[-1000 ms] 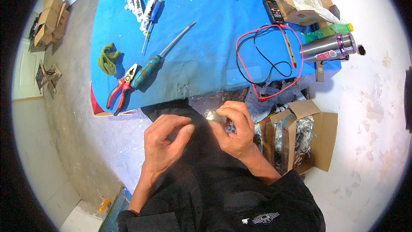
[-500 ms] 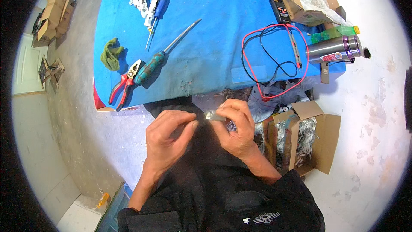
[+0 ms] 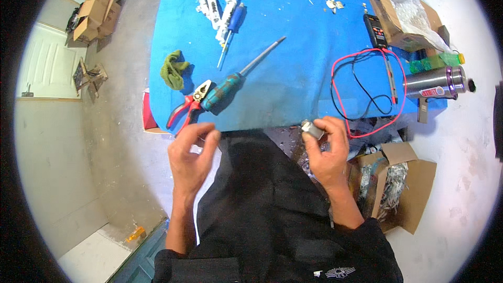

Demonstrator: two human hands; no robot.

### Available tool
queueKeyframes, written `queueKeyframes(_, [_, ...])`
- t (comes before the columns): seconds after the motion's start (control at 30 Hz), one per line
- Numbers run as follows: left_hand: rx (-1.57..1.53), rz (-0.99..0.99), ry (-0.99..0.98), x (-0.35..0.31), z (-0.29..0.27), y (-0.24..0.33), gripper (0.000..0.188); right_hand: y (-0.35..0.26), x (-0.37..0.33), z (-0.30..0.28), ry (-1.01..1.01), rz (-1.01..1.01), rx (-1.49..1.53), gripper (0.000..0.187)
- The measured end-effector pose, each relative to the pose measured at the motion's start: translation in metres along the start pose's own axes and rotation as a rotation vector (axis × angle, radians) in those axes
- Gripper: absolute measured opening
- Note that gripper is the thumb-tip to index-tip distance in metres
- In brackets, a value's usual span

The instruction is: The person assembles small metal components by hand, using pliers to hold pieces and a screwdriver to tighten screws, picking various parts from nearby boxes on a blue-covered table.

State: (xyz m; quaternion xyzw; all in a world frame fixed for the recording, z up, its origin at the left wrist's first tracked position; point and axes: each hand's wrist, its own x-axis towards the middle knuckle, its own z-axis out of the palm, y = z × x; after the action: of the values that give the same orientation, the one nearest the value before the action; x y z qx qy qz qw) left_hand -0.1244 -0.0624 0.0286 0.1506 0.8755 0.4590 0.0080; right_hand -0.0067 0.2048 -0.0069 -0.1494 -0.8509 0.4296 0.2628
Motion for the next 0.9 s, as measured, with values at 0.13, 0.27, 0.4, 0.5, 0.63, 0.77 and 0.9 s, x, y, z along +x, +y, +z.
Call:
queueKeyframes(0.13, [0.089, -0.008, 0.055, 0.029, -0.016, -0.002, 0.015, 0.013, 0.029, 0.011, 0.009, 0.002, 0.003, 0.036])
queueKeyframes(0.27, [0.174, 0.011, 0.017, 0.074, -0.007, -0.001, 0.018, 0.018, 0.062, 0.033, 0.053, -0.022, 0.019, 0.035])
queueKeyframes(0.4, [0.300, 0.166, 0.049, 0.133, 0.015, -0.002, 0.019, 0.039, 0.070, 0.055, 0.081, -0.024, -0.025, 0.035])
queueKeyframes(0.5, [0.428, 0.134, -0.024, 0.174, 0.038, 0.002, 0.021, 0.048, 0.067, 0.062, 0.119, -0.058, -0.079, 0.035])
queueKeyframes(0.63, [0.638, 0.274, -0.053, 0.221, 0.066, -0.008, 0.030, 0.042, 0.068, 0.066, 0.149, -0.083, -0.095, 0.035])
queueKeyframes(0.77, [0.778, 0.194, -0.123, 0.252, 0.085, -0.002, 0.033, 0.044, 0.066, 0.068, 0.170, -0.087, -0.098, 0.035])
queueKeyframes(0.9, [0.825, 0.211, -0.143, 0.264, 0.094, -0.001, 0.030, 0.040, 0.068, 0.066, 0.179, -0.096, -0.113, 0.033])
